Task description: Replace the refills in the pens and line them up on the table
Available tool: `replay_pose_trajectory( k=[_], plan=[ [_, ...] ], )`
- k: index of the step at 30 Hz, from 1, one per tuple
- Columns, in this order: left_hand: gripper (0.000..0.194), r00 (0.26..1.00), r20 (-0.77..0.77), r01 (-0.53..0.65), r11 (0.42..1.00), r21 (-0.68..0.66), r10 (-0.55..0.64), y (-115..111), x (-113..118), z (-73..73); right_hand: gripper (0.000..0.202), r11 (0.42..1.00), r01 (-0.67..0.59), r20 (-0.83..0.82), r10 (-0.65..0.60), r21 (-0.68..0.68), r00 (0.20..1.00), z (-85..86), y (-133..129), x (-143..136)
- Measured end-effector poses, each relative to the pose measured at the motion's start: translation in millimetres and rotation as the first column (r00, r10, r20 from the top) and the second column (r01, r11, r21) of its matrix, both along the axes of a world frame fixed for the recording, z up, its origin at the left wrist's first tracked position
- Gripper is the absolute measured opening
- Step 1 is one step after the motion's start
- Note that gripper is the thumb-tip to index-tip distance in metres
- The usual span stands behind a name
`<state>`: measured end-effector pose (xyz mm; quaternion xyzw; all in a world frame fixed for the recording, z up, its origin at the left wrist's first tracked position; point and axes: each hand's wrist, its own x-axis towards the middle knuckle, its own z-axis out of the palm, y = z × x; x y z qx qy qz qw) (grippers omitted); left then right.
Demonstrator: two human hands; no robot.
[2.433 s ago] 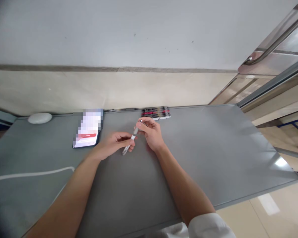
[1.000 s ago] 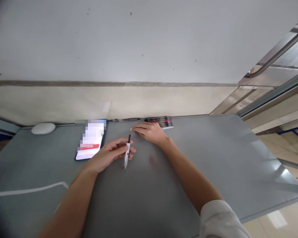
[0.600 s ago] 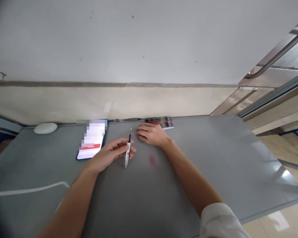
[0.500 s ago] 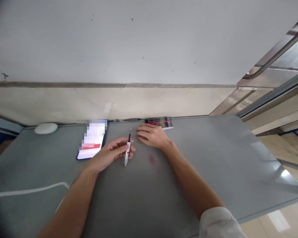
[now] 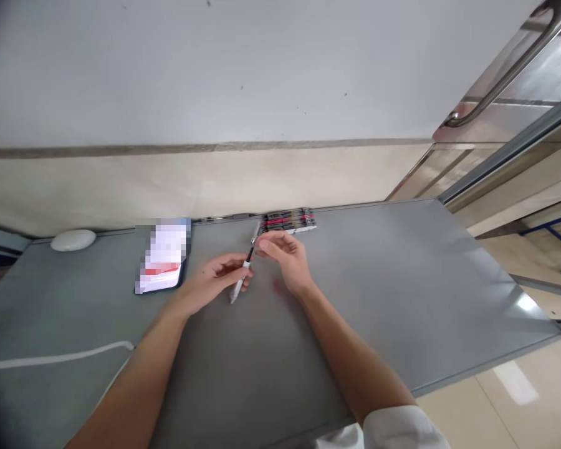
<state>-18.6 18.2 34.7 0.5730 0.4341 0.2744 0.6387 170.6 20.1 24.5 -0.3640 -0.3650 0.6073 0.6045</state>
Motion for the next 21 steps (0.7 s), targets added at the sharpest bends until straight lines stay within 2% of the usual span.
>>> replay_pose_trajectory(
  k=[3,8,13,21],
  plan=[
    [0.032,0.999,-0.046,0.01,0.998,0.056,-0.007,-2,5,-0.5,0.017,1.0,0.01,-0.037,-0.011,-0.024,0.999,-1.1,0,2],
    [0.031,0.993,-0.117,-0.002,0.994,0.106,0.015,-4,10,0.7,0.021,1.0,-0.013,0.019,0.013,-0.01,1.0,-3.2,-1,5],
    [0.034,0.989,-0.139,-0.03,0.993,0.115,0.046,-6,12,-0.6,0.02,0.999,-0.026,0.141,0.02,0.035,0.99,-5.1,-1,5],
    [0.037,0.99,-0.113,-0.071,0.994,0.083,0.08,-5,12,4.9,0.017,1.0,0.019,0.153,-0.021,0.013,0.988,-8.3,-2,2]
  ],
)
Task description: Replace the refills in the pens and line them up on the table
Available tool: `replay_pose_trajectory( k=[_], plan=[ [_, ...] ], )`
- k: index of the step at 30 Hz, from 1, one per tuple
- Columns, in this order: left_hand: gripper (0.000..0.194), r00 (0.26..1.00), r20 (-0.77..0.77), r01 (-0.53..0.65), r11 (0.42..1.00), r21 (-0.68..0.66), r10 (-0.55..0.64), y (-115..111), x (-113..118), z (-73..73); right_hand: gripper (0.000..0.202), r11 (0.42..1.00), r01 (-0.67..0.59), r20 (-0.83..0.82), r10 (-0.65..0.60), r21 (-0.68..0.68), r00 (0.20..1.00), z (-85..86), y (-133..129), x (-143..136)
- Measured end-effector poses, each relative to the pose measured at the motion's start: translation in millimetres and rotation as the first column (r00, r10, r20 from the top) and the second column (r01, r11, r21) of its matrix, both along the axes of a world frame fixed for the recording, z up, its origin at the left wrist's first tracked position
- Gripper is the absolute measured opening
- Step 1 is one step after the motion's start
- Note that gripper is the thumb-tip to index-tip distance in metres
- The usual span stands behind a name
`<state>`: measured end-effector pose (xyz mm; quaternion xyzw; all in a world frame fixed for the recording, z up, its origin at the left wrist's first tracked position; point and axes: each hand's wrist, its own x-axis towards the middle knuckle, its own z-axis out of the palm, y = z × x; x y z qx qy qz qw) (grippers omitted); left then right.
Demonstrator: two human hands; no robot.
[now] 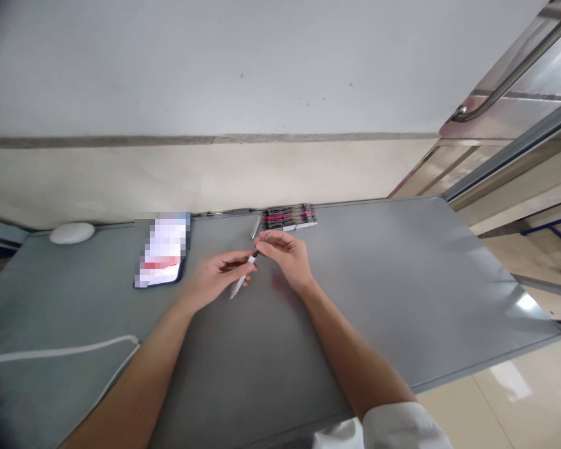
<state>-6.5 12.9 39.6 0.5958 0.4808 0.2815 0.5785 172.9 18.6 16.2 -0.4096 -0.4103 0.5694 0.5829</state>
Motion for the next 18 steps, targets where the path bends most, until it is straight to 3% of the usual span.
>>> replay_pose_trajectory(
  k=[9,18],
  plan=[
    [0.033,0.996,-0.03,0.086,0.996,0.001,-0.086,0,-5,0.1,0.021,0.996,0.056,-0.161,-0.067,-0.074,0.985,4.3,4,0],
    [0.033,0.987,0.101,0.134,0.983,-0.124,-0.122,0,-14,0.6,0.022,0.995,0.099,-0.295,-0.103,-0.031,0.95,15.2,16,8]
  ],
)
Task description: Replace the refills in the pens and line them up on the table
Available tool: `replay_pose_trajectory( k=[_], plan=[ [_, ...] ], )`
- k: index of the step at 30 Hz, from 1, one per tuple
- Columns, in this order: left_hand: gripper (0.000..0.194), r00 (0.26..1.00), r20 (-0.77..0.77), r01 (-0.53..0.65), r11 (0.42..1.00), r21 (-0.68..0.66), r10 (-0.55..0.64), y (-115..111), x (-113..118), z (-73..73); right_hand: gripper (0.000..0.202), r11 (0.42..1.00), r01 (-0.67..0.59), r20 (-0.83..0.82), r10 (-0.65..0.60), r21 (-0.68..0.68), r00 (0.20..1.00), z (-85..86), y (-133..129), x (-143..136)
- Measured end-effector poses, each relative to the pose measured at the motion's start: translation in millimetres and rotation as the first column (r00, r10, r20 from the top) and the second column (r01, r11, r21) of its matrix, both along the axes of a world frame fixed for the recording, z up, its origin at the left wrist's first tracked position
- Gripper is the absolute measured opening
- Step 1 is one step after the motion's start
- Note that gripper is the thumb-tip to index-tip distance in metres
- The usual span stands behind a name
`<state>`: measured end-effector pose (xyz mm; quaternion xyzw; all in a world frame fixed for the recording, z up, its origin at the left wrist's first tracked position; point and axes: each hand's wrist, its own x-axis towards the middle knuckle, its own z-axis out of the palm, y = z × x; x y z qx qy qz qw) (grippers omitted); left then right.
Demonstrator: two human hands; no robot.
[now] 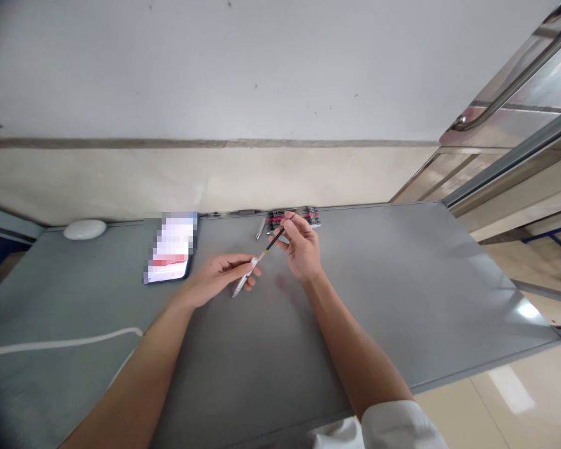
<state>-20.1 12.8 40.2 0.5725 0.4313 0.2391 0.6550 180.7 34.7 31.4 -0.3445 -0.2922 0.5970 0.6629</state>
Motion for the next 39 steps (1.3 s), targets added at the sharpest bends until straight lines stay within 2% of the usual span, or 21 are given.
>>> replay_pose_trajectory(
  k=[4,10,16,20,27,39],
  plan=[
    [0.03,0.982,0.158,-0.085,0.992,-0.092,0.099,1,-1,-5.4,0.026,1.0,-0.024,0.02,0.025,-0.014,0.999,-4.1,4,6],
    [0.024,0.861,0.411,-0.225,0.949,-0.221,0.3,5,5,-8.6,0.03,0.95,-0.288,0.094,0.299,-0.119,0.949,-10.1,2,16],
    [0.025,0.732,0.485,-0.339,0.873,-0.351,0.479,11,6,-16.8,0.028,0.92,-0.369,0.134,0.385,-0.133,0.913,-13.8,1,23],
    [0.026,0.659,0.509,-0.373,0.828,-0.418,0.554,15,6,-22.1,0.026,0.908,-0.399,0.145,0.415,-0.128,0.898,-13.4,-1,22],
    [0.026,0.65,0.51,-0.381,0.823,-0.422,0.563,17,8,-21.5,0.027,0.921,-0.372,0.186,0.388,-0.115,0.903,-15.2,-1,17],
    [0.029,0.7,0.5,-0.4,0.86,-0.315,0.509,14,11,-19.8,0.028,0.974,-0.195,0.372,0.223,-0.111,0.901,-17.4,-6,10]
  ],
)
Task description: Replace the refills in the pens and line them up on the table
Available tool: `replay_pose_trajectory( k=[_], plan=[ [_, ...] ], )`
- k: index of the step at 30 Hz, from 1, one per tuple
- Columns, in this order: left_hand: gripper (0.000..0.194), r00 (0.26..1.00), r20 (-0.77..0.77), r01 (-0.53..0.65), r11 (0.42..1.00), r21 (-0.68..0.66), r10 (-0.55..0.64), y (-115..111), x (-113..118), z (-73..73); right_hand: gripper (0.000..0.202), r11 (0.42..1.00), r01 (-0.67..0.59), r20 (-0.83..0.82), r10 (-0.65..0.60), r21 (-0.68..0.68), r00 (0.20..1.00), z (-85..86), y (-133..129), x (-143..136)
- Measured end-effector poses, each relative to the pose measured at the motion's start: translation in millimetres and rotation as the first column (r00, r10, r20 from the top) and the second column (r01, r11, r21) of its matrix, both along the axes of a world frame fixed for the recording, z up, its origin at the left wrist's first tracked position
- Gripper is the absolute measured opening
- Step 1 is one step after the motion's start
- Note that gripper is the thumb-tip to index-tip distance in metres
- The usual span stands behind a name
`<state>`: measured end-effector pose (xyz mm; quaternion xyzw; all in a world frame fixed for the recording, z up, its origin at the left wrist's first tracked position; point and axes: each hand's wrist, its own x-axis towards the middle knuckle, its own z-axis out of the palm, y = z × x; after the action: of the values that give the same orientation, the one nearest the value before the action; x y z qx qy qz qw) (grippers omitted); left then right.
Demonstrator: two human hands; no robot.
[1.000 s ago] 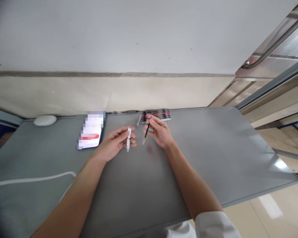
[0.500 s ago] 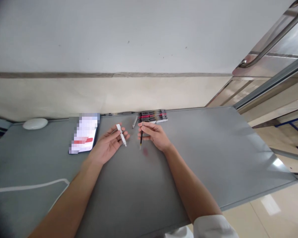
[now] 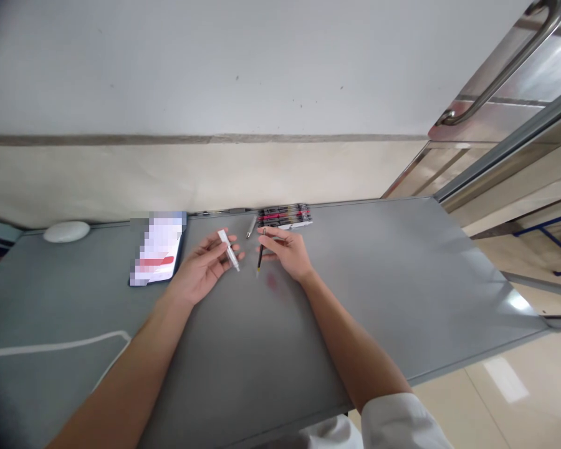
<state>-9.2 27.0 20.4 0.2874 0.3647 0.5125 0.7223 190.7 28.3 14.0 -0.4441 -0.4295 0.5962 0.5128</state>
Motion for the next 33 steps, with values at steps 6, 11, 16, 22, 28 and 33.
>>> replay_pose_trajectory(
  k=[6,11,16,22,28,33],
  plan=[
    [0.029,1.0,-0.028,0.007,1.0,0.002,-0.007,0.5,1.2,-1.7,0.03,1.0,-0.022,0.0,0.022,-0.003,1.0,-3.8,3.2,0.6],
    [0.031,0.999,-0.033,0.001,1.0,0.001,-0.001,-0.4,2.1,-0.8,0.032,0.999,-0.043,-0.006,0.043,0.001,0.999,-4.1,4.3,1.5],
    [0.03,1.0,-0.031,-0.001,1.0,0.002,0.001,-0.8,1.9,-1.0,0.031,0.998,-0.069,-0.001,0.069,0.005,0.998,-3.6,4.0,2.1],
    [0.029,1.0,-0.026,0.009,1.0,0.0,-0.009,1.0,-0.3,-5.6,0.031,0.993,-0.115,-0.004,0.116,0.015,0.993,-3.9,4.9,3.3],
    [0.031,0.998,-0.056,0.013,1.0,0.013,-0.012,0.9,0.3,-4.2,0.032,0.99,-0.138,0.002,0.138,0.021,0.99,-3.3,4.9,3.3],
    [0.033,0.995,-0.097,0.034,0.998,0.043,-0.029,-0.2,1.4,-5.1,0.031,0.992,-0.128,0.018,0.128,0.001,0.992,-1.1,3.8,1.7]
  ],
)
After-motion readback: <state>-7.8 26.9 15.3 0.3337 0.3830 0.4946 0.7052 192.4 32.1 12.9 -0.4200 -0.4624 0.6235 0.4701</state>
